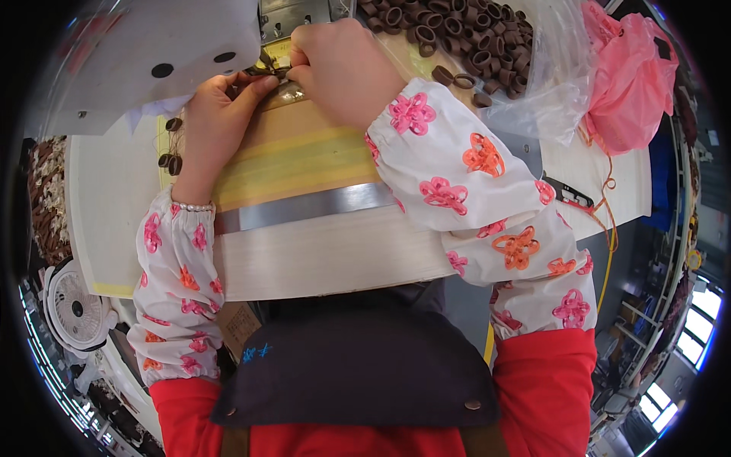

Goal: Sewing small leather loop components using an industrial sewing machine.

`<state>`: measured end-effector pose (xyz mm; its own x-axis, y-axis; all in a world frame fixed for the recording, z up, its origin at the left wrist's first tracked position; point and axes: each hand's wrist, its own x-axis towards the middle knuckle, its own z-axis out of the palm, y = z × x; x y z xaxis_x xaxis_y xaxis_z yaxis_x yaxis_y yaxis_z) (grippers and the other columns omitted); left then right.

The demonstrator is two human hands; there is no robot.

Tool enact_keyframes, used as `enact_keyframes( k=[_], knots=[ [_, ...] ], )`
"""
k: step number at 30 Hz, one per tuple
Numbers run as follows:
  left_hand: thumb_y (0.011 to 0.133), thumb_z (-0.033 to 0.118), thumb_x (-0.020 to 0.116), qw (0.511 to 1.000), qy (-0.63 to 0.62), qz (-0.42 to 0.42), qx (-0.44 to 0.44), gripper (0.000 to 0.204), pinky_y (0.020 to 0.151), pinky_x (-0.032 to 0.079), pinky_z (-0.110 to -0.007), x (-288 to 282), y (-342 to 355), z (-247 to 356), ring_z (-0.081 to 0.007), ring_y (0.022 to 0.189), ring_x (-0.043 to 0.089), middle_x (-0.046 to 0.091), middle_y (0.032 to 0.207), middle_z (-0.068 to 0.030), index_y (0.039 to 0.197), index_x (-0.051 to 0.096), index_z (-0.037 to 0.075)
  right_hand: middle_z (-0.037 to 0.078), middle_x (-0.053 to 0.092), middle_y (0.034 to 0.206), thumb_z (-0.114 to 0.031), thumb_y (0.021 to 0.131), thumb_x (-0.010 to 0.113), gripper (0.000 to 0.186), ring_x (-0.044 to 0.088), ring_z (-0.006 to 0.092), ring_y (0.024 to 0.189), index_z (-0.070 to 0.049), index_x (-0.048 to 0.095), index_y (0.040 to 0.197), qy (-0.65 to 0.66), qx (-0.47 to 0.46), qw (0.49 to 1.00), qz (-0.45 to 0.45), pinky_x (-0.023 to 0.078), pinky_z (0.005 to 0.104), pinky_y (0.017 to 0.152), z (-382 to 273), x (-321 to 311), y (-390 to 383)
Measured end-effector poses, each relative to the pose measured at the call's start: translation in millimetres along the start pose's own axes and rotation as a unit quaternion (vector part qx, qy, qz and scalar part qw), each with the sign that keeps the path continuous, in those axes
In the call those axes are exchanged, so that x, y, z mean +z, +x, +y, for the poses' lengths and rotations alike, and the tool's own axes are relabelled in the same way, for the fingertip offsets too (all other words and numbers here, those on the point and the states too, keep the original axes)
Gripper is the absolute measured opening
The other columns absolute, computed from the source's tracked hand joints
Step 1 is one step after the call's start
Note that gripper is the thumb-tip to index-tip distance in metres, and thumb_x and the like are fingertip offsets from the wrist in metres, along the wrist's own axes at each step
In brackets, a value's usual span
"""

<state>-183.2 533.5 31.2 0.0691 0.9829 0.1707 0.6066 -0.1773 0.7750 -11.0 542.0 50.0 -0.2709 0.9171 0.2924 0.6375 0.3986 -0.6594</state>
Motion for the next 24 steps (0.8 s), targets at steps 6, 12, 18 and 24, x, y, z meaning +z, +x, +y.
enact_keyframes(
  k=[6,12,18,24],
  knots=[
    [0.074,0.032,0.065,1.0,0.01,0.002,0.003,0.025,0.047,0.038,-0.021,-4.7,-0.5,-2.4,-0.0057,0.048,0.05,0.058,0.056,0.0022,0.077,0.066,0.007,0.014,0.059,0.063,-0.012,0.068,0.065,0.011,0.059,0.0301,0.062,-0.003,0.059,0.069,-0.027,-0.036,0.999,0.014,0.048,0.0366,0.058,-1.8,4.2,2.8],
    [0.074,0.033,0.065,0.997,0.063,-0.01,0.038,0.026,0.048,0.039,-0.022,-5.0,0.2,6.4,-0.0079,0.049,0.052,0.059,0.057,0.001,0.075,0.065,0.007,0.011,0.06,0.067,-0.013,0.069,0.065,0.011,0.06,0.0293,0.065,-0.004,0.059,0.069,-0.036,-0.015,0.999,0.007,0.048,0.0365,0.061,2.4,3.1,-1.4],
    [0.078,0.028,0.061,0.979,0.139,0.077,0.125,0.021,0.049,0.042,-0.029,-4.4,-6.4,0.5,-0.0186,0.05,0.055,0.057,0.056,-0.0044,0.083,0.062,0.007,0.011,0.06,0.062,-0.013,0.07,0.066,0.016,0.059,0.0225,0.055,0.0,0.058,0.073,-0.036,-0.059,0.997,0.039,0.046,0.0312,0.053,1.8,4.8,-5.4],
    [0.081,0.008,0.053,0.991,0.009,-0.037,0.13,0.009,0.05,0.042,-0.031,-3.0,-53.5,34.9,-0.0267,0.053,0.056,0.057,0.063,-0.0133,0.085,0.059,0.003,0.007,0.059,0.062,-0.012,0.078,0.063,0.019,0.057,0.0118,0.055,0.004,0.055,0.085,0.188,0.141,0.971,-0.048,0.046,0.0237,0.05,-20.5,-1.9,-27.5]
  ],
)
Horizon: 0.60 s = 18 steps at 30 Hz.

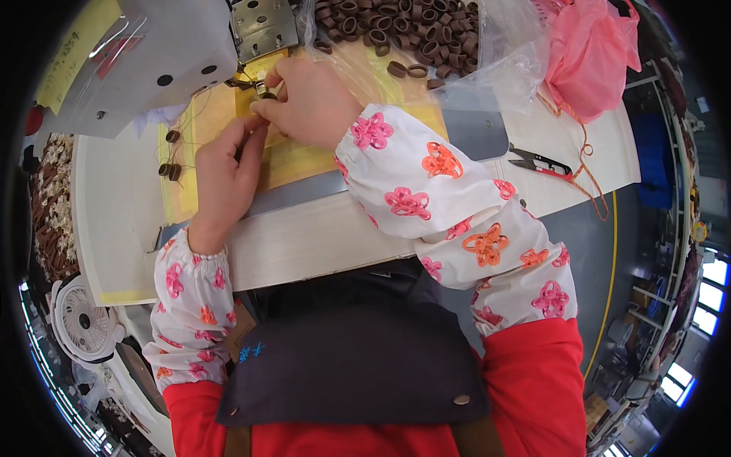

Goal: Sewing small leather loop components using an industrial sewing machine.

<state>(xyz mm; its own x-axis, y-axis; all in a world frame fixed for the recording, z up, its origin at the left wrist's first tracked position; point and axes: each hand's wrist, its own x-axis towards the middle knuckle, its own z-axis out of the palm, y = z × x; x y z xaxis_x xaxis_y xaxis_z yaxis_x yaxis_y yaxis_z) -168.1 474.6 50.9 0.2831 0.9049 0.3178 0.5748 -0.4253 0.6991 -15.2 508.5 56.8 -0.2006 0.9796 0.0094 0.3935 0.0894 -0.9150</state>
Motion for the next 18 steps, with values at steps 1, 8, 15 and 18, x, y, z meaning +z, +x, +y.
enact_keyframes(
  k=[1,8,15,18],
  knots=[
    [0.08,0.006,0.055,0.999,-0.047,0.002,-0.006,0.007,0.049,0.041,-0.031,1.7,-7.2,5.5,-0.026,0.051,0.055,0.057,0.061,-0.0122,0.084,0.059,0.002,0.007,0.059,0.064,-0.011,0.078,0.062,0.019,0.057,0.011,0.056,0.004,0.054,0.086,0.048,0.027,0.998,-0.029,0.046,0.0227,0.05,-0.9,0.4,-2.6],
    [0.082,0.01,0.055,0.997,-0.028,0.018,0.07,0.011,0.054,0.043,-0.028,-15.0,8.2,-13.5,-0.0198,0.061,0.057,0.06,0.078,-0.011,0.087,0.061,0.002,0.006,0.059,0.07,-0.004,0.079,0.06,0.015,0.056,0.0087,0.057,0.004,0.053,0.09,0.108,0.013,0.992,-0.058,0.045,0.0201,0.05,-12.6,6.6,-38.7],
    [0.081,0.015,0.059,0.998,0.031,-0.055,0.031,0.014,0.05,0.039,-0.029,-14.4,14.7,-32.1,-0.019,0.052,0.052,0.056,0.061,-0.0056,0.089,0.063,0.005,0.005,0.058,0.068,-0.005,0.081,0.059,0.017,0.054,0.0085,0.055,0.003,0.051,0.093,0.077,0.012,0.988,-0.137,0.044,0.0207,0.047,-15.2,-2.6,-27.8],
    [0.079,0.015,0.061,0.999,-0.03,0.002,-0.02,0.014,0.046,0.036,-0.028,-12.3,18.9,-36.0,-0.0149,0.045,0.045,0.049,0.051,-0.0031,0.09,0.063,0.006,0.006,0.059,0.068,-0.009,0.081,0.059,0.02,0.055,0.009,0.054,0.004,0.05,0.093,0.103,0.054,0.984,-0.138,0.044,0.0213,0.046,-6.4,-9.7,6.0]
  ],
)
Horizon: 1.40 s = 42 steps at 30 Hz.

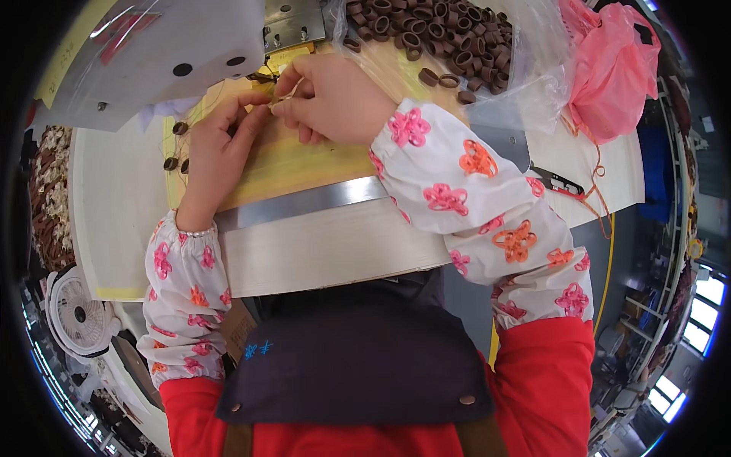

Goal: Sewing small leather loop components using an industrial sewing machine.

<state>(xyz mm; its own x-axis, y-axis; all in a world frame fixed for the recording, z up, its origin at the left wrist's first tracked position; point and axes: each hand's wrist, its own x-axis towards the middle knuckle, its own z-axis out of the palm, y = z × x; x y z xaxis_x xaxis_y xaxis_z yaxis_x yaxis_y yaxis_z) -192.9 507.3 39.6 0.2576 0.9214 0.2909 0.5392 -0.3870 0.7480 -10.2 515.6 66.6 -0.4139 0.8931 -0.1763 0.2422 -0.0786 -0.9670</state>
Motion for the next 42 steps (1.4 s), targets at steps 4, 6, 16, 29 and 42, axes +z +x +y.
enact_keyframes(
  k=[4,6,16,29,42],
  knots=[
    [0.077,0.013,0.063,0.997,-0.043,-0.043,-0.041,0.015,0.044,0.033,-0.025,-2.0,6.7,3.1,-0.01,0.044,0.04,0.046,0.049,-0.002,0.09,0.063,0.006,0.007,0.059,0.066,-0.011,0.081,0.06,0.02,0.057,0.0102,0.053,0.004,0.05,0.089,0.009,0.03,0.999,-0.009,0.044,0.0227,0.044,-2.3,-5.3,14.7],
    [0.076,0.013,0.063,0.997,-0.037,-0.043,-0.043,0.015,0.045,0.032,-0.024,-1.6,8.1,1.9,-0.0086,0.044,0.041,0.047,0.049,-0.0017,0.089,0.063,0.006,0.008,0.059,0.063,-0.011,0.08,0.061,0.018,0.058,0.0117,0.051,0.004,0.05,0.081,0.009,0.035,0.999,-0.01,0.045,0.0252,0.04,-5.2,-4.8,15.3],
    [0.074,0.022,0.065,0.991,-0.017,-0.02,-0.13,0.023,0.045,0.034,-0.022,7.8,23.9,0.1,-0.0059,0.046,0.043,0.05,0.049,-0.0004,0.082,0.064,0.0,0.01,0.061,0.068,-0.009,0.074,0.064,0.013,0.059,0.0182,0.058,0.001,0.06,0.081,-0.286,-0.268,0.899,0.194,0.046,0.027,0.054,25.1,-2.3,20.5],
    [0.078,0.027,0.062,0.983,-0.024,-0.011,-0.183,0.027,0.047,0.036,-0.023,7.8,24.3,2.8,-0.0055,0.046,0.043,0.05,0.049,-0.0002,0.084,0.065,0.002,0.013,0.059,0.063,-0.008,0.072,0.064,0.01,0.056,0.0236,0.055,0.001,0.061,0.075,-0.305,-0.276,0.881,0.235,0.043,0.0308,0.051,24.9,1.0,20.4],
    [0.076,0.033,0.066,0.987,0.004,-0.008,-0.16,0.036,0.045,0.031,-0.021,5.9,25.7,8.2,-0.003,0.047,0.037,0.046,0.048,0.0041,0.063,0.058,0.001,0.017,0.058,0.067,-0.009,0.071,0.062,0.011,0.057,0.0333,0.065,0.0,0.055,0.072,-0.345,-0.229,0.888,0.198,0.046,0.0398,0.058,17.8,-2.8,20.3]
  ],
)
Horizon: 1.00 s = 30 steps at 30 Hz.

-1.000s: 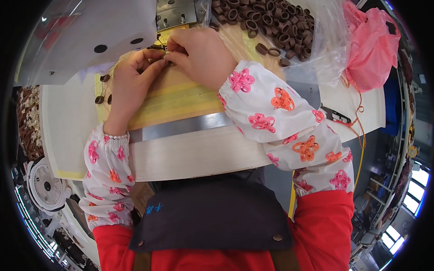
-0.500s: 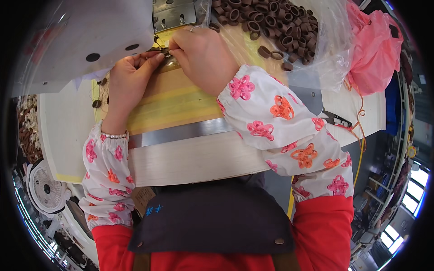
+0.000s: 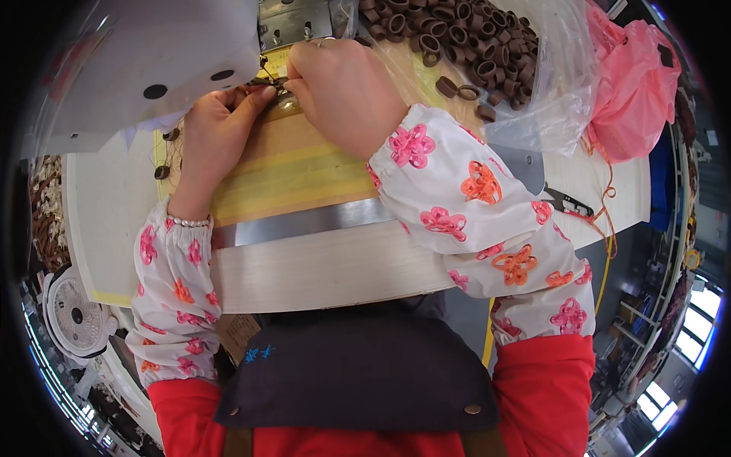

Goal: Sewing small leather loop components using an industrial sewing machine.

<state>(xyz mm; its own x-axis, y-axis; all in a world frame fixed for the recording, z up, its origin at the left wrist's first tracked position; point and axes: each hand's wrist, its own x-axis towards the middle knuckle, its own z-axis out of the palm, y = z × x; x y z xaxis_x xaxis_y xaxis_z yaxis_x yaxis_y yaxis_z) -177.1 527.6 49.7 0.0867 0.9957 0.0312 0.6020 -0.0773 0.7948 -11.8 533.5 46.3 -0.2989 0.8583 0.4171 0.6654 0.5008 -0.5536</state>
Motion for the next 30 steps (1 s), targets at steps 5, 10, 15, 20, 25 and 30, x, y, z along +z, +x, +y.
enact_keyframes(
  k=[5,10,15,20,25,30],
  knots=[
    [0.077,0.033,0.065,0.999,-0.011,0.015,0.049,0.036,0.045,0.032,-0.021,0.5,1.1,-7.4,-0.003,0.048,0.039,0.048,0.049,0.0032,0.062,0.058,0.0,0.016,0.058,0.066,-0.009,0.071,0.062,0.012,0.058,0.0327,0.065,0.001,0.056,0.071,-0.009,0.002,1.0,-0.005,0.047,0.0394,0.058,-2.7,-1.0,2.2],
    [0.077,0.031,0.066,0.999,-0.029,0.001,-0.021,0.031,0.048,0.035,-0.02,1.5,2.6,-12.8,-0.0026,0.052,0.042,0.053,0.056,0.0035,0.073,0.063,0.001,0.016,0.058,0.065,-0.009,0.07,0.062,0.011,0.058,0.0323,0.064,0.001,0.057,0.07,0.015,0.028,0.999,-0.015,0.047,0.0387,0.058,-2.7,2.2,5.2],
    [0.077,0.027,0.066,0.999,0.002,-0.01,-0.031,0.025,0.049,0.035,-0.02,-0.8,2.3,-6.5,-0.0015,0.053,0.041,0.053,0.057,0.005,0.08,0.065,0.002,0.016,0.059,0.066,-0.01,0.07,0.062,0.011,0.058,0.0323,0.063,0.0,0.058,0.07,0.033,0.05,0.998,-0.022,0.047,0.0384,0.058,1.8,0.6,4.4],
    [0.078,0.028,0.062,1.0,0.01,-0.005,-0.009,0.025,0.045,0.035,-0.022,-1.9,1.2,-9.6,-0.0046,0.046,0.042,0.053,0.051,0.0013,0.08,0.063,0.003,0.016,0.058,0.065,-0.013,0.071,0.063,0.012,0.058,0.0321,0.064,-0.002,0.058,0.07,0.028,0.054,0.998,-0.035,0.047,0.0391,0.059,0.5,0.8,4.8],
    [0.078,0.027,0.062,1.0,-0.002,-0.007,0.024,0.024,0.046,0.035,-0.022,3.1,3.0,-6.2,-0.0049,0.046,0.044,0.054,0.052,0.0015,0.08,0.063,0.003,0.013,0.058,0.062,-0.01,0.071,0.063,0.014,0.057,0.0264,0.055,0.002,0.056,0.072,0.018,0.022,1.0,-0.008,0.044,0.0325,0.051,8.3,4.4,0.4],
    [0.079,0.023,0.062,0.991,0.024,0.038,0.124,0.021,0.046,0.037,-0.025,4.0,3.1,-14.3,-0.0102,0.048,0.048,0.057,0.055,-0.0024,0.079,0.063,0.002,0.013,0.055,0.066,-0.011,0.072,0.062,0.014,0.055,0.0301,0.063,0.0,0.052,0.072,-0.009,-0.044,0.999,0.022,0.043,0.0371,0.056,3.8,7.5,-3.9]
  ],
)
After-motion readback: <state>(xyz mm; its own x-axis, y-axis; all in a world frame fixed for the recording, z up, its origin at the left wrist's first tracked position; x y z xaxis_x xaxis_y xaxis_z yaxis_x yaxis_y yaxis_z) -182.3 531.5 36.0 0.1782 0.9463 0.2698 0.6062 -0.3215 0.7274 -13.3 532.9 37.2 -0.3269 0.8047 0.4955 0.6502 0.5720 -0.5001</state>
